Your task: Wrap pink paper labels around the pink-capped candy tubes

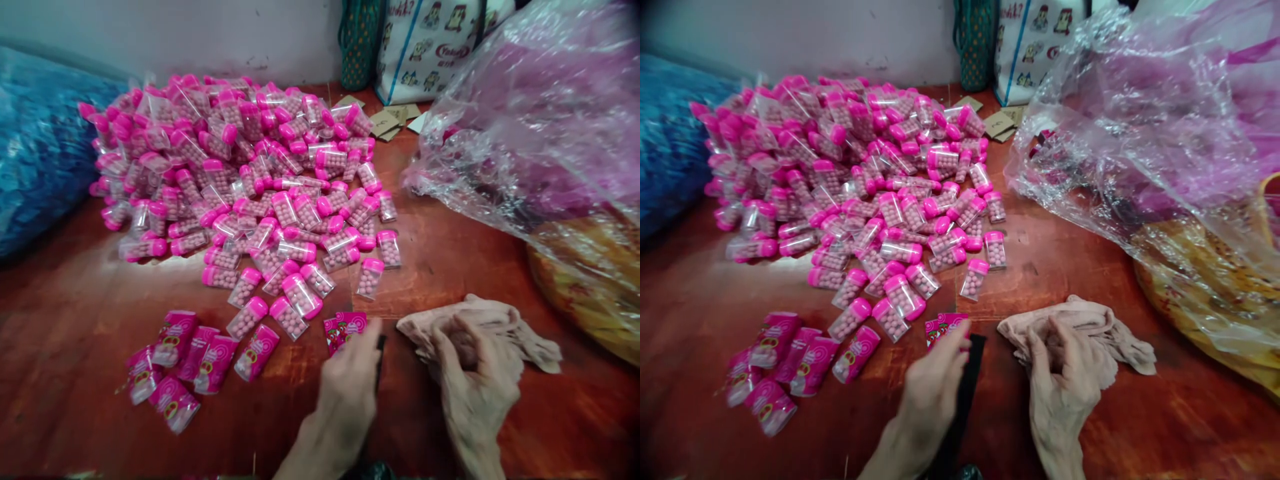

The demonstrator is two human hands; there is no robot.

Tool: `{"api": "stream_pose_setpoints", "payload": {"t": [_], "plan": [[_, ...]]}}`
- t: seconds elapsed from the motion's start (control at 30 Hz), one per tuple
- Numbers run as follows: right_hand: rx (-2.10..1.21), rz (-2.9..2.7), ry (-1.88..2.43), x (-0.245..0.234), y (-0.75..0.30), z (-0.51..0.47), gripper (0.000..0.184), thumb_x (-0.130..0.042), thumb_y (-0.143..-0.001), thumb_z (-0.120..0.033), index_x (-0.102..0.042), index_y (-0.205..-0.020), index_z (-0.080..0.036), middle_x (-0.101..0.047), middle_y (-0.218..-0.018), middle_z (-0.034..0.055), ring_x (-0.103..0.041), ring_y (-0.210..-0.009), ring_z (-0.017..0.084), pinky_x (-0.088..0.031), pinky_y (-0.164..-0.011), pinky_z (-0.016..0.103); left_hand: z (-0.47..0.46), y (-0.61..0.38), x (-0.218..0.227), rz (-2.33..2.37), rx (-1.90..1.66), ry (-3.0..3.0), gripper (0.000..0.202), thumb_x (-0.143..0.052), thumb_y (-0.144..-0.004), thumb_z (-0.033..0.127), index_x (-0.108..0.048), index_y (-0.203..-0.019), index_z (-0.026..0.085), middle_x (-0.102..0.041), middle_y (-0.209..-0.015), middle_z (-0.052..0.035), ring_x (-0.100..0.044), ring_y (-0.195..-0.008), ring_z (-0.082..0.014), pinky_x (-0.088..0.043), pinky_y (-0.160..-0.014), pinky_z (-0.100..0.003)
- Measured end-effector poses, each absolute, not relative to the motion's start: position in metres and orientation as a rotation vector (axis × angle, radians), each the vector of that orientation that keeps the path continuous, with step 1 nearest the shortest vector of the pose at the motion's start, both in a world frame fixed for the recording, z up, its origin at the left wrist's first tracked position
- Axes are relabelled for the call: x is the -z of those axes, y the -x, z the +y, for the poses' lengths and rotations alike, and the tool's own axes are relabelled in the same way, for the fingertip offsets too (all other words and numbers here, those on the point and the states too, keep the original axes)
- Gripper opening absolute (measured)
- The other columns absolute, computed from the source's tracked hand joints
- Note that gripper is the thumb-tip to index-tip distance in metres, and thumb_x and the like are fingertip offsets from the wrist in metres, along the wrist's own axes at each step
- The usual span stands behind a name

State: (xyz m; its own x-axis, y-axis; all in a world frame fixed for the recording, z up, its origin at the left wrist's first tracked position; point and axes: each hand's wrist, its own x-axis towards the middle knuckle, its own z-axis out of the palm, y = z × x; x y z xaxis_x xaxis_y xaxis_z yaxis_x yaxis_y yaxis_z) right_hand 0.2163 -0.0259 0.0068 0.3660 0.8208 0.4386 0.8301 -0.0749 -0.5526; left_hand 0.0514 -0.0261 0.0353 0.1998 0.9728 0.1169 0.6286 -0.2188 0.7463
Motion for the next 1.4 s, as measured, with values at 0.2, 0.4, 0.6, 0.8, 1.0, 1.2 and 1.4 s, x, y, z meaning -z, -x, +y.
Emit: {"api": "stream_pose_setpoints", "payload": {"t": [0.2,0.4,0.6,0.8,1.0,1.2,1.4], "plan": [[-0.173,-1.775,1.583,-0.019,-0.165,-0.026,0.016,-0.065,-0.077,-0.018,-0.065,-0.092,-0.014,-0.06,-0.086,0.0093,-0.05,-0.086,0.023,-0.042,-0.081,0.042,-0.023,0.03,-0.033,2.197,-1.068,-2.025,0.026,-0.061,-0.075,0.013,-0.062,-0.1,0.011,-0.065,-0.094,-0.0122,-0.059,-0.089,-0.0231,-0.045,-0.086,-0.038],[-0.416,-1.851,1.549,0.005,-0.139,-0.027,0.017,-0.06,-0.081,-0.019,-0.067,-0.096,-0.016,-0.056,-0.081,0.0075,-0.043,-0.081,0.021,-0.045,-0.07,0.037,-0.022,0.034,-0.01,2.199,-0.86,-2.171,0.027,-0.057,-0.078,0.014,-0.063,-0.103,0.008,-0.062,-0.103,-0.017,-0.042,-0.117,-0.0331,-0.037,-0.096,-0.049],[-0.323,-1.827,1.5,0.012,-0.14,-0.029,0.019,-0.057,-0.082,-0.013,-0.067,-0.099,-0.017,-0.057,-0.079,0.0077,-0.042,-0.082,0.021,-0.045,-0.07,0.037,-0.026,0.023,-0.001,2.113,-0.891,-2.226,0.032,-0.053,-0.079,0.008,-0.059,-0.11,0.009,-0.058,-0.114,-0.0174,-0.033,-0.126,-0.0331,-0.036,-0.098,-0.049],[-0.284,-1.849,1.457,0.004,-0.135,-0.032,0.02,-0.057,-0.083,-0.012,-0.067,-0.099,-0.015,-0.059,-0.081,0.0099,-0.044,-0.082,0.021,-0.045,-0.07,0.037,-0.011,0.02,-0.002,2.06,-0.994,-2.139,0.031,-0.054,-0.079,0.009,-0.06,-0.11,0.013,-0.058,-0.115,-0.0146,-0.039,-0.122,-0.0304,-0.035,-0.098,-0.049],[-0.232,-1.846,1.422,-0.001,-0.136,-0.036,0.026,-0.06,-0.079,-0.009,-0.067,-0.102,-0.021,-0.062,-0.083,0.0078,-0.049,-0.082,0.021,-0.045,-0.071,0.036,-0.022,0.006,-0.03,1.991,-1.182,-1.688,0.009,-0.061,-0.075,0.016,-0.066,-0.081,0.016,-0.064,-0.076,-0.0043,-0.059,-0.075,-0.0187,-0.049,-0.071,-0.033],[-0.379,-1.817,1.377,-0.015,-0.141,-0.034,0.036,-0.063,-0.078,-0.012,-0.061,-0.111,-0.025,-0.061,-0.094,0.0071,-0.052,-0.09,0.022,-0.046,-0.079,0.04,-0.018,-0.009,-0.038,1.55,-1.1,-0.928,0.008,-0.063,-0.072,0.019,-0.07,-0.073,0.016,-0.065,-0.071,-0.0011,-0.059,-0.066,-0.014,-0.047,-0.061,-0.023],[-0.82,-1.498,1.496,-0.021,-0.141,-0.032,0.024,-0.064,-0.078,-0.026,-0.061,-0.101,-0.02,-0.063,-0.085,0.0051,-0.058,-0.078,0.02,-0.049,-0.068,0.033,-0.014,-0.009,-0.028,1.431,-1.224,-0.557,0.005,-0.071,-0.063,0.017,-0.072,-0.068,0.016,-0.065,-0.062,0.0003,-0.056,-0.06,-0.0109,-0.045,-0.059,-0.021]]}}
